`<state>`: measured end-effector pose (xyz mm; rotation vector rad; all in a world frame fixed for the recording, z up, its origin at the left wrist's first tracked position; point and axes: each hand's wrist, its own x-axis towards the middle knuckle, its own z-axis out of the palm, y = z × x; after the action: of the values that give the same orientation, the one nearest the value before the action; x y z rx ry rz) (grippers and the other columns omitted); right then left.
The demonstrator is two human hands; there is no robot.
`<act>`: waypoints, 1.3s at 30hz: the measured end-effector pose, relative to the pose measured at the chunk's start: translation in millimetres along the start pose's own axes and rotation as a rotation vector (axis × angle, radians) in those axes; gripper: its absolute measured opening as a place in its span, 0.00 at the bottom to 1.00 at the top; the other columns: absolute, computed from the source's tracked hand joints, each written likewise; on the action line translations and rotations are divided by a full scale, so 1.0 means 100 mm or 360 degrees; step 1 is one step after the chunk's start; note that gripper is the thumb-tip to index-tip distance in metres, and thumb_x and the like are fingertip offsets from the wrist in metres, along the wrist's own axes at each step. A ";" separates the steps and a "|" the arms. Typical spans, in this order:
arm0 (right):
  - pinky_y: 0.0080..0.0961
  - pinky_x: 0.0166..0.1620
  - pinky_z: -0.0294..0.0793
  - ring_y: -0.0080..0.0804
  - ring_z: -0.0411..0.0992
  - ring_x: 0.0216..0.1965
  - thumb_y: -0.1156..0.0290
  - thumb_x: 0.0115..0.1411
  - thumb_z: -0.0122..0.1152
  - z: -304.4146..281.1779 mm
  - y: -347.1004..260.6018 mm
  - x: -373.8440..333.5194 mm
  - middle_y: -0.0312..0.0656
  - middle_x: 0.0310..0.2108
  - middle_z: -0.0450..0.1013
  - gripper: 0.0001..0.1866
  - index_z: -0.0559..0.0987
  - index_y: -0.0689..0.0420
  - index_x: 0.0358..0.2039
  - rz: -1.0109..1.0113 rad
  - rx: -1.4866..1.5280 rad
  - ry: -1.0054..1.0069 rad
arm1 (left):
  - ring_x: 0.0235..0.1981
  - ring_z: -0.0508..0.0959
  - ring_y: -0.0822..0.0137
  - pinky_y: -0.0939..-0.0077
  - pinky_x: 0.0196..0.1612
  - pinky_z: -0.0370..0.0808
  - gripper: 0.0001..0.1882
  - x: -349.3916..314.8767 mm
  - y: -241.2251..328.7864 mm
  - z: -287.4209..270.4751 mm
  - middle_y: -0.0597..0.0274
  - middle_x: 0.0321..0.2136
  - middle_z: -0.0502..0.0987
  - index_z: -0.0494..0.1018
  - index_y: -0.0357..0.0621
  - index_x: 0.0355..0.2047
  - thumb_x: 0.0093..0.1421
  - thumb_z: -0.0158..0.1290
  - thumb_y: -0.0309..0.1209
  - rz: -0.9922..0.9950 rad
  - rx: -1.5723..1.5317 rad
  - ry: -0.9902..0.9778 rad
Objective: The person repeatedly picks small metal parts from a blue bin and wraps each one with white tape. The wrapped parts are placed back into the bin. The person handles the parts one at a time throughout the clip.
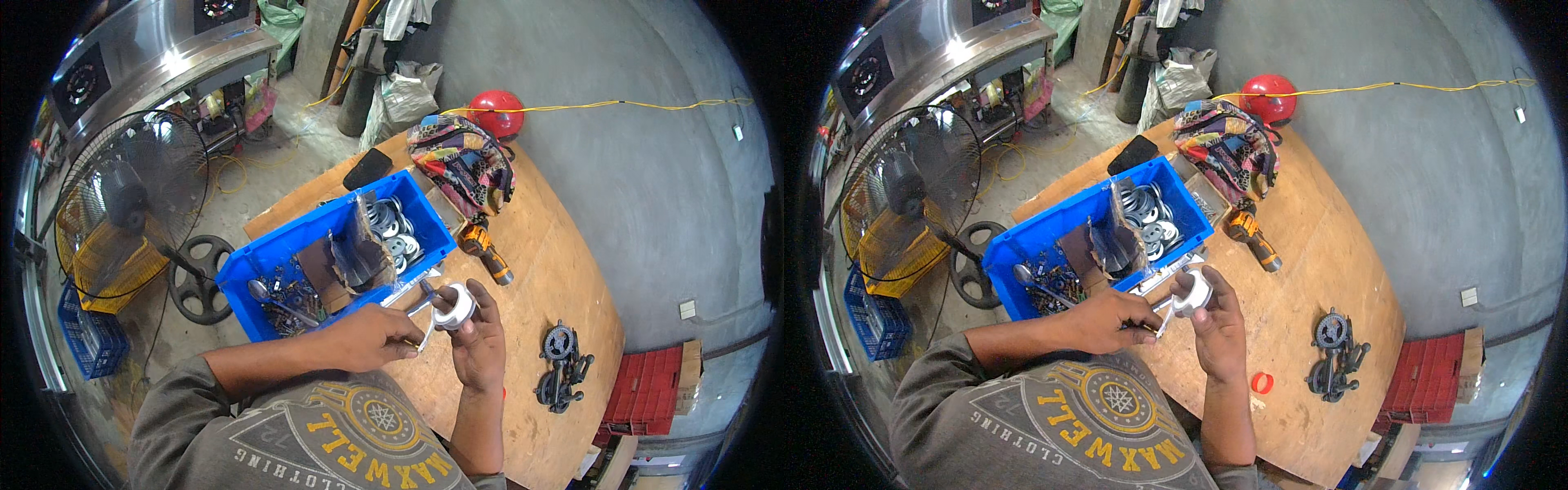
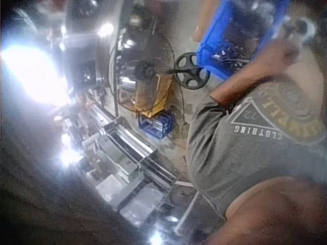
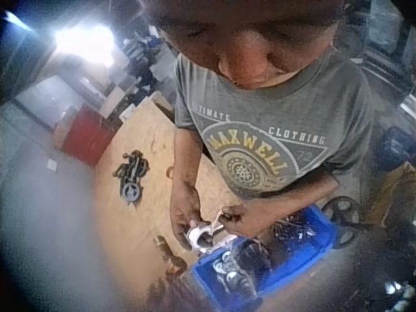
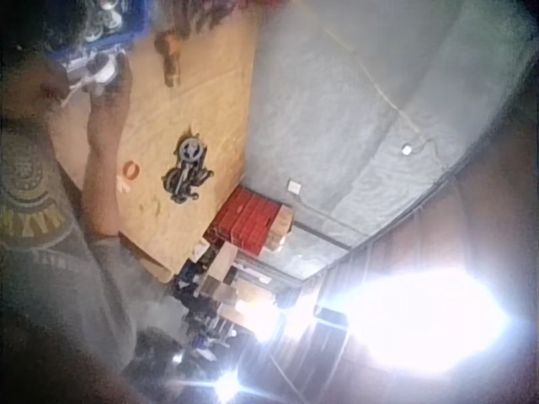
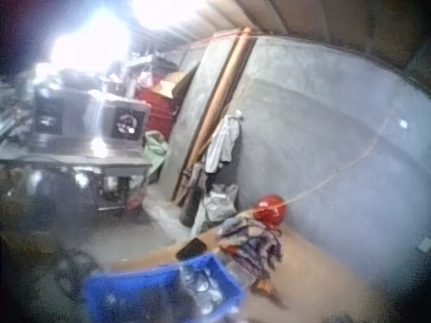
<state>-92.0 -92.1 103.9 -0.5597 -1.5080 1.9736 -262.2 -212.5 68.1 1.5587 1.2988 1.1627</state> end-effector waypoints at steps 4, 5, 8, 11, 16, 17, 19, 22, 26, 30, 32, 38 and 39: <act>0.42 0.63 0.60 0.44 0.65 0.61 0.60 0.62 0.62 0.01 0.05 -0.01 0.54 0.60 0.65 0.38 0.56 0.61 0.67 -0.0038 -0.0056 -0.0110 | 0.37 0.79 0.68 0.71 0.40 0.76 0.15 -0.01 0.06 0.01 0.60 0.33 0.78 0.70 0.39 0.42 0.57 0.63 0.27 -0.0248 -0.0425 0.0069; 0.43 0.65 0.59 0.44 0.64 0.62 0.60 0.63 0.61 0.01 0.06 -0.01 0.54 0.61 0.64 0.39 0.55 0.62 0.67 -0.0033 -0.0059 -0.0132 | 0.37 0.79 0.69 0.72 0.40 0.76 0.16 -0.01 0.07 0.01 0.60 0.33 0.78 0.69 0.39 0.42 0.57 0.63 0.27 -0.0197 -0.0409 0.0091; 0.41 0.65 0.57 0.44 0.62 0.63 0.57 0.65 0.56 0.02 0.12 -0.01 0.55 0.62 0.62 0.39 0.52 0.63 0.69 -0.0021 -0.0286 -0.0103 | 0.37 0.79 0.70 0.74 0.39 0.76 0.18 -0.03 0.11 0.00 0.60 0.33 0.78 0.67 0.38 0.42 0.57 0.63 0.26 -0.0052 -0.0385 0.0156; 0.40 0.66 0.55 0.44 0.60 0.64 0.54 0.68 0.52 0.05 0.17 -0.07 0.55 0.63 0.60 0.40 0.48 0.63 0.70 0.0153 -0.0357 -0.0143 | 0.35 0.80 0.70 0.76 0.38 0.77 0.15 -0.06 0.14 -0.05 0.58 0.32 0.80 0.71 0.38 0.41 0.56 0.63 0.27 0.0027 -0.0380 0.0244; 0.33 0.64 0.57 0.42 0.63 0.62 0.49 0.69 0.46 0.22 0.18 -0.30 0.57 0.61 0.63 0.43 0.42 0.66 0.70 0.0247 -0.0881 -0.0232 | 0.34 0.81 0.72 0.78 0.38 0.78 0.11 -0.01 0.07 -0.18 0.56 0.32 0.82 0.79 0.35 0.40 0.57 0.63 0.26 -0.0149 -0.0584 0.0445; 0.33 0.63 0.58 0.42 0.64 0.61 0.51 0.70 0.46 0.24 0.15 -0.35 0.57 0.60 0.65 0.43 0.41 0.66 0.70 0.0303 -0.0855 -0.0300 | 0.34 0.81 0.73 0.79 0.38 0.78 0.11 0.02 0.05 -0.20 0.57 0.32 0.82 0.79 0.35 0.39 0.56 0.63 0.26 -0.0169 -0.0580 0.0501; 0.33 0.62 0.60 0.42 0.67 0.59 0.54 0.70 0.46 0.28 0.09 -0.43 0.58 0.57 0.68 0.42 0.39 0.66 0.70 0.0408 -0.0790 -0.0429 | 0.34 0.81 0.73 0.80 0.38 0.78 0.11 0.06 0.01 -0.24 0.59 0.33 0.82 0.79 0.34 0.38 0.56 0.64 0.26 -0.0253 -0.0572 0.0609; 0.35 0.59 0.63 0.42 0.70 0.55 0.58 0.68 0.51 0.31 0.02 -0.48 0.58 0.54 0.70 0.43 0.38 0.63 0.70 0.0378 -0.0742 -0.0394 | 0.39 0.81 0.71 0.79 0.43 0.78 0.13 0.06 0.01 -0.25 0.55 0.37 0.82 0.79 0.33 0.41 0.56 0.63 0.23 -0.0236 -0.0432 0.0549; 0.37 0.59 0.65 0.42 0.70 0.54 0.61 0.67 0.54 0.31 -0.06 -0.53 0.57 0.55 0.68 0.44 0.38 0.62 0.71 0.0397 -0.0832 -0.0418 | 0.41 0.80 0.70 0.78 0.46 0.77 0.15 0.03 0.10 -0.28 0.54 0.40 0.81 0.78 0.31 0.45 0.56 0.61 0.22 -0.0320 -0.0779 0.0491; 0.36 0.59 0.65 0.45 0.69 0.56 0.63 0.67 0.53 0.30 -0.05 -0.53 0.60 0.56 0.67 0.43 0.39 0.64 0.70 0.0366 -0.0897 -0.0443 | 0.41 0.80 0.70 0.78 0.46 0.77 0.16 0.02 0.19 -0.32 0.54 0.40 0.81 0.76 0.30 0.47 0.58 0.59 0.21 -0.0285 -0.1069 0.0380; 0.34 0.60 0.63 0.53 0.68 0.59 0.62 0.68 0.51 0.30 -0.01 -0.48 0.65 0.57 0.66 0.42 0.40 0.68 0.69 0.0298 -0.0982 -0.0504 | 0.40 0.80 0.69 0.78 0.46 0.77 0.15 0.01 0.19 -0.33 0.54 0.40 0.81 0.76 0.29 0.47 0.59 0.58 0.22 -0.0255 -0.1131 0.0364; 0.35 0.59 0.65 0.53 0.67 0.59 0.64 0.68 0.51 0.41 0.03 -0.49 0.66 0.57 0.65 0.42 0.39 0.67 0.69 0.0345 -0.1039 -0.0372 | 0.38 0.80 0.73 0.77 0.42 0.77 0.12 0.02 0.11 -0.28 0.58 0.35 0.82 0.78 0.34 0.45 0.61 0.58 0.25 -0.0287 -0.0976 0.0641; 0.35 0.59 0.65 0.52 0.67 0.59 0.64 0.67 0.51 0.43 0.04 -0.49 0.65 0.57 0.66 0.42 0.38 0.67 0.69 0.0330 -0.1023 -0.0389 | 0.37 0.80 0.72 0.76 0.41 0.77 0.12 0.02 0.08 -0.27 0.57 0.34 0.82 0.79 0.35 0.44 0.60 0.59 0.25 -0.0243 -0.0698 0.0708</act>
<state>-83.8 -156.5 111.0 -0.7778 -2.3439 1.7210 -286.1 -211.4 83.4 0.8985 1.2949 1.6231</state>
